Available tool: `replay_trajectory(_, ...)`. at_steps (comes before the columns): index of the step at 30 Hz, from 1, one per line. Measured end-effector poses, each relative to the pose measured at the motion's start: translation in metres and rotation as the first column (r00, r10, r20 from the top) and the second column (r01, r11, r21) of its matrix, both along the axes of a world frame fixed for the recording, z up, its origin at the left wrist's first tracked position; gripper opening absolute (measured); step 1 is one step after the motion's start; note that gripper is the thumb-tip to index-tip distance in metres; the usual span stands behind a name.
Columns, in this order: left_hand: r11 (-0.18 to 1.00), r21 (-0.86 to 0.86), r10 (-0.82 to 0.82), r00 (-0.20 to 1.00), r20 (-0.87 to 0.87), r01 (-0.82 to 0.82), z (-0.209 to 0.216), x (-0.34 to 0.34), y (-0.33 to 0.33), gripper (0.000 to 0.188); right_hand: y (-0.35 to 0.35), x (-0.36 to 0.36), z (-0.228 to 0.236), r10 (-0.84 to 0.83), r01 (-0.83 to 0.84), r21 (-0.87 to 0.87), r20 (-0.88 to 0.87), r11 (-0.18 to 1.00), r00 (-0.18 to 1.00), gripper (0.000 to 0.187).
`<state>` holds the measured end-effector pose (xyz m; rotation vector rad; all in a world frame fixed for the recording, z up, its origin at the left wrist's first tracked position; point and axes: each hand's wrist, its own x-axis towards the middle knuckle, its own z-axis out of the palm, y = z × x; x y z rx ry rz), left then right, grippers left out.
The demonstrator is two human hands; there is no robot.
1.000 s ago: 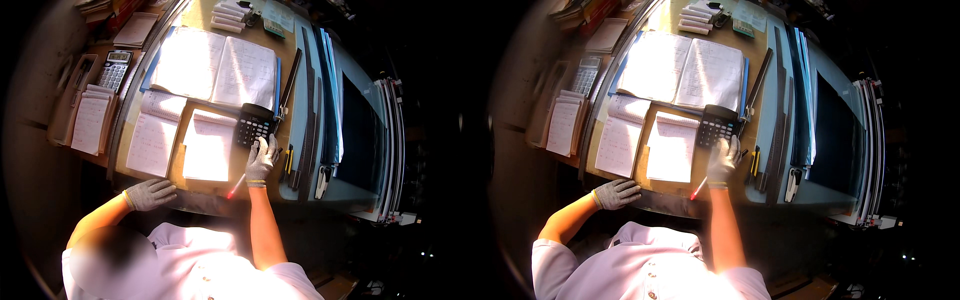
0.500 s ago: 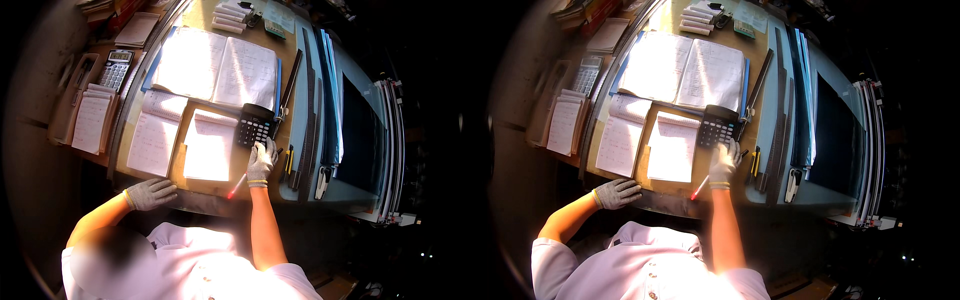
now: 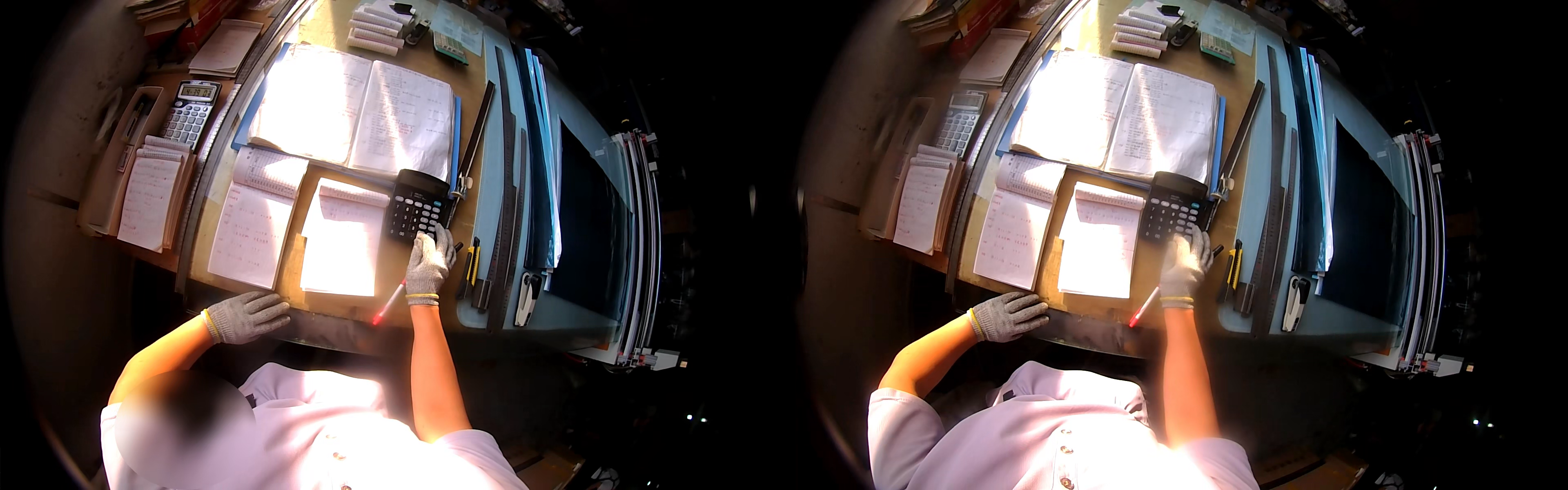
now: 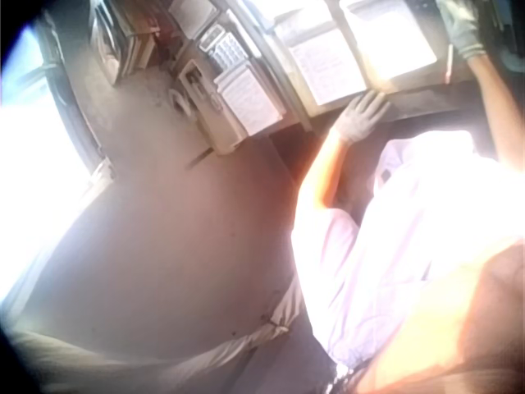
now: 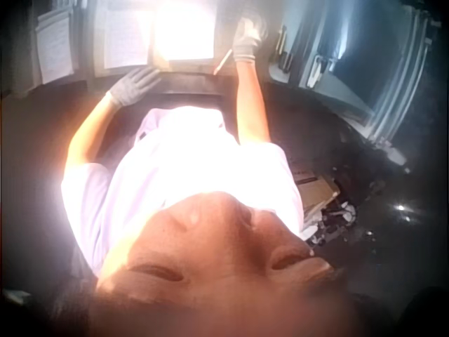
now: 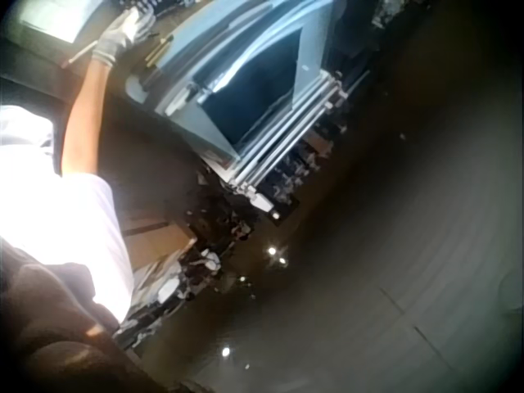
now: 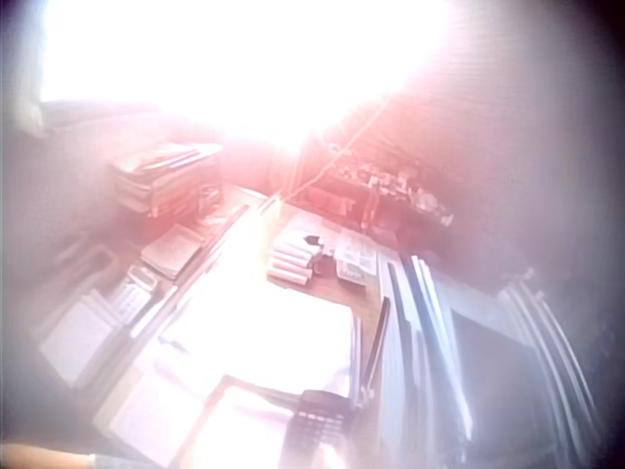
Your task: The person performs calculations on a calculator and writes notes in a ledger while wearing gloves. They then move to a large sheet of dark material on a table, place a long metal ruler on it, and adjust its position to measure the material.
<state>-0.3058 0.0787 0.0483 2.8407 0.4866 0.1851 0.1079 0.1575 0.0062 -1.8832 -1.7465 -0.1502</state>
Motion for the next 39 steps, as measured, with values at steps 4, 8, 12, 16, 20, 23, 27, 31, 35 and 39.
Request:
replay_trajectory(4,1.000,0.019,-0.001,0.999,-0.043,0.002,-0.011,-0.004,-0.004,0.076,0.010,0.005,0.005,0.017,-0.017,-0.008,-0.032,1.000,0.999,0.024)
replay_trajectory(8,1.000,0.018,-0.002,0.999,-0.039,0.003,-0.012,-0.004,-0.003,0.075,0.031,0.012,0.007,0.022,-0.024,-0.017,-0.113,1.000,0.993,0.032)
replay_trajectory(12,1.000,0.023,0.004,0.999,-0.038,-0.003,-0.012,-0.004,-0.003,0.074,0.043,0.017,0.008,0.053,-0.058,-0.038,-0.126,0.998,0.991,0.038)
replay_trajectory(16,1.000,0.031,0.003,1.000,-0.029,-0.003,-0.014,-0.004,-0.004,0.073,0.047,0.020,0.005,0.069,-0.075,-0.048,-0.118,0.996,0.991,0.039)
replay_trajectory(20,0.999,0.037,0.002,1.000,-0.025,-0.001,-0.014,-0.004,-0.003,0.072,0.047,0.020,-0.001,0.070,-0.079,-0.128,-0.071,0.989,0.995,0.040)
replay_trajectory(23,0.999,0.041,0.003,1.000,-0.024,-0.002,-0.013,-0.004,-0.003,0.072,0.047,0.020,0.004,0.077,-0.084,-0.133,-0.057,0.988,0.995,0.040)
replay_trajectory(27,1.000,0.027,-0.004,1.000,-0.023,0.004,-0.016,-0.004,-0.003,0.072,0.029,0.002,0.011,0.133,-0.134,-0.006,-0.126,0.991,0.983,0.037)
replay_trajectory(31,1.000,0.028,0.005,1.000,-0.012,-0.005,-0.009,-0.003,-0.003,0.066,0.009,-0.035,0.030,0.243,-0.243,-0.003,0.007,0.970,0.970,0.033)
replay_trajectory(35,1.000,0.015,0.006,1.000,0.015,-0.006,0.000,0.002,0.002,0.053,0.005,-0.032,0.020,0.209,-0.209,-0.009,-0.022,0.978,0.978,0.031)
replay_trajectory(39,1.000,0.021,0.009,1.000,0.012,-0.009,0.000,0.001,0.001,0.053,0.003,-0.022,0.016,0.133,-0.135,-0.073,-0.031,0.988,0.991,0.028)
